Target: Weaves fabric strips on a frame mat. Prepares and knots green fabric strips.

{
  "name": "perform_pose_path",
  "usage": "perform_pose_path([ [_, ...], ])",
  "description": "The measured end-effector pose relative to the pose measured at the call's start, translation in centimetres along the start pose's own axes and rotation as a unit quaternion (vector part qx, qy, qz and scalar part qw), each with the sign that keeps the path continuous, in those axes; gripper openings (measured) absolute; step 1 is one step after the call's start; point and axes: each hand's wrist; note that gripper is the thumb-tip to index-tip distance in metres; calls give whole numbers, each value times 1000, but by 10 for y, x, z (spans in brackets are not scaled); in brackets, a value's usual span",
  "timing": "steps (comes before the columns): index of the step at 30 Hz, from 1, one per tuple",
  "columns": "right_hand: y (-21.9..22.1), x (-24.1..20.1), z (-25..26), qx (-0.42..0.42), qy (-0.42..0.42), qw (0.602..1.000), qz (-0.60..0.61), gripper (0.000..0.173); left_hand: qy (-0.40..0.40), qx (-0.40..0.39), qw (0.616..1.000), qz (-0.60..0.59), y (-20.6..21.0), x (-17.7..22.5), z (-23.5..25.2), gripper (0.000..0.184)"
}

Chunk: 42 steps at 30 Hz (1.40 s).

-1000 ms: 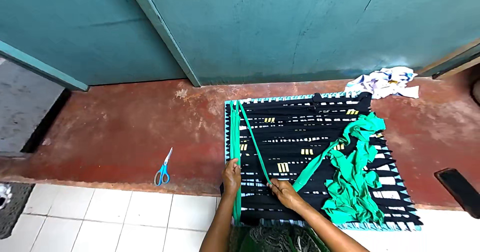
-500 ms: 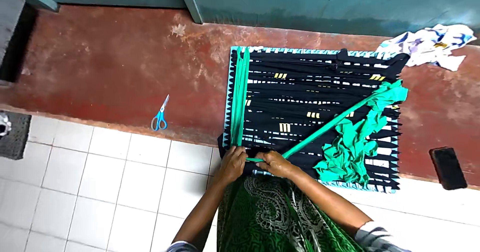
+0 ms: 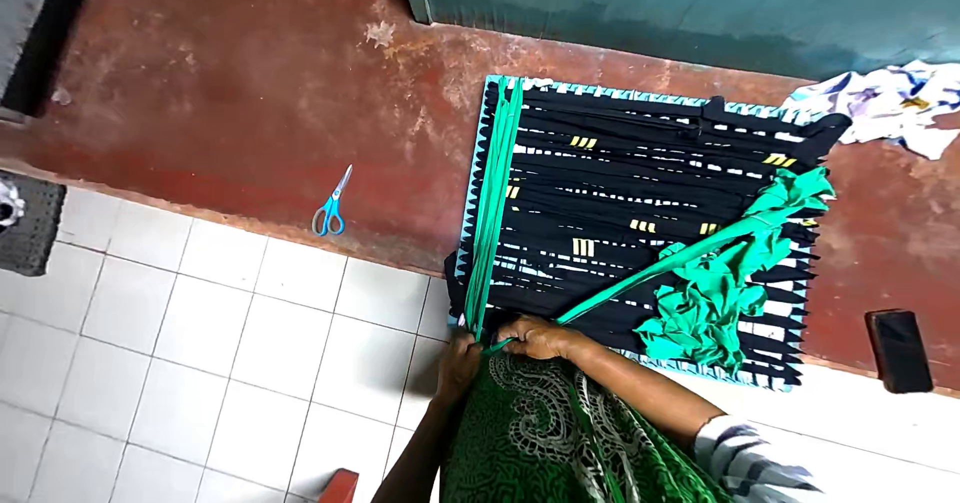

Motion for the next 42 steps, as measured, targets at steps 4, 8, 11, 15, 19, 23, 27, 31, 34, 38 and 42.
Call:
perform_pose_path([
  [4, 0, 2, 3, 2, 32, 997, -66, 30, -23, -4, 1000, -22, 7, -4, -5, 12],
  [8, -4, 0, 1, 54, 32, 994, -94, 27, -31, -3, 999, -37, 14, -6, -6, 14],
  [11, -3, 5, 0, 66, 24, 994, -89, 24, -48, -70, 995, -58, 14, -1, -6, 13],
  [15, 7, 10, -8, 134, 5, 988, 78, 16, -157, -299, 931, -140, -17, 29, 20, 24],
  [19, 11, 5, -9, 130, 75, 955, 257, 19, 5, -195, 963, -184, 7, 23, 13, 12],
  [23, 16, 12, -2, 144, 98, 950, 261, 18, -110, -305, 921, -218, -8, 34, 18, 18],
  [27, 10, 9, -4, 105, 102, 972, 182, 24, -321, -207, 889, -254, -26, 21, 16, 28],
  [31, 4, 7, -11, 84, 119, 978, 150, 23, -289, -72, 947, -122, -24, 9, 36, 27],
  [34, 0, 4, -16, 73, 136, 978, 143, 22, -276, -121, 953, -4, -25, 22, 58, 34],
  [38, -2, 8, -23, 70, 149, 976, 141, 21, -333, -256, 899, 123, -30, 39, 89, 30],
  [42, 0, 10, -25, 90, 129, 978, 135, 20, -278, -204, 938, 19, -26, 21, 80, 22],
])
Point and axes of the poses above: each hand's wrist, its own z-axis towards the middle knuckle, its own y-axis out of the palm, x = y × z, and after that the axes turned 11 degrees about -y, right-handed
